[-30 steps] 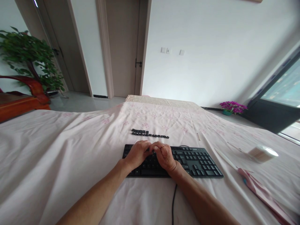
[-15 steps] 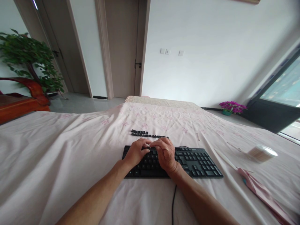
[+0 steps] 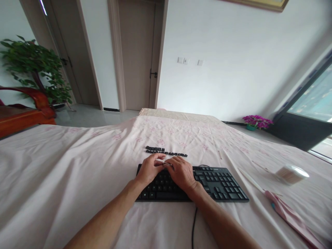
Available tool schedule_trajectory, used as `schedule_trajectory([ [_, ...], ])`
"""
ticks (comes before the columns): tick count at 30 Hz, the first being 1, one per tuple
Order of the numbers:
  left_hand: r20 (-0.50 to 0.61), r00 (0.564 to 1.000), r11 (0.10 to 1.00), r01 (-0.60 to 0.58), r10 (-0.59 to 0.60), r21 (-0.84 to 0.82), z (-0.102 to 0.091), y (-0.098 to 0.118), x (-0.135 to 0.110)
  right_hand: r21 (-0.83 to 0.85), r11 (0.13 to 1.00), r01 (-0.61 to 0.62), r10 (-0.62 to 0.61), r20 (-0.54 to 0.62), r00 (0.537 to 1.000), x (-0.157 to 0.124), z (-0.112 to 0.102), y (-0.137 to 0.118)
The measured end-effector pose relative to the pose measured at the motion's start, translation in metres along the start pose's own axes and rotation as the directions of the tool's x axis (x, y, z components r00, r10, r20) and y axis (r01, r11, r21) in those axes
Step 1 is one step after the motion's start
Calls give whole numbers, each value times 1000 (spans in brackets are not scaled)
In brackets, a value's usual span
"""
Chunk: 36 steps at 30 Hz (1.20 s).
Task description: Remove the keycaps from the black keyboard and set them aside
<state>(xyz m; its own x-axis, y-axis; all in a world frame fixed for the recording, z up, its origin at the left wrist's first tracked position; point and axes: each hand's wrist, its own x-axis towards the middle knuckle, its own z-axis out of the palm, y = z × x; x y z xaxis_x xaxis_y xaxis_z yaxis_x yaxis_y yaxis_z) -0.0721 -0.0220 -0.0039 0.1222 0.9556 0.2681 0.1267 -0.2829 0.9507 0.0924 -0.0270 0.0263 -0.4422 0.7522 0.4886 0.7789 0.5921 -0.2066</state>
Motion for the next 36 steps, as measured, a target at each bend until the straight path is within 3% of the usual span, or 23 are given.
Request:
schedule_trajectory([
  [4, -1, 1000, 998, -27, 28, 49, 2, -6, 1, 56, 995, -86, 86, 0, 996, 2, 0, 4],
  [8, -9, 993, 975, -115, 119, 191, 3, -3, 0, 80, 960, -269, 268, 23, 963, 18, -3, 18],
  [13, 82, 977, 898, -212, 195, 386, 3, 7, -3, -45, 916, -399, 401, 130, 907, 56, 2, 41],
  [20, 155, 971, 871, -232, 181, 434, 3, 5, -4, -169, 903, -394, 424, 213, 880, 87, 24, 61],
  [36, 171, 973, 868, -219, 158, 445, 3, 5, -3, -225, 927, -299, 358, 304, 883, 96, 34, 56],
])
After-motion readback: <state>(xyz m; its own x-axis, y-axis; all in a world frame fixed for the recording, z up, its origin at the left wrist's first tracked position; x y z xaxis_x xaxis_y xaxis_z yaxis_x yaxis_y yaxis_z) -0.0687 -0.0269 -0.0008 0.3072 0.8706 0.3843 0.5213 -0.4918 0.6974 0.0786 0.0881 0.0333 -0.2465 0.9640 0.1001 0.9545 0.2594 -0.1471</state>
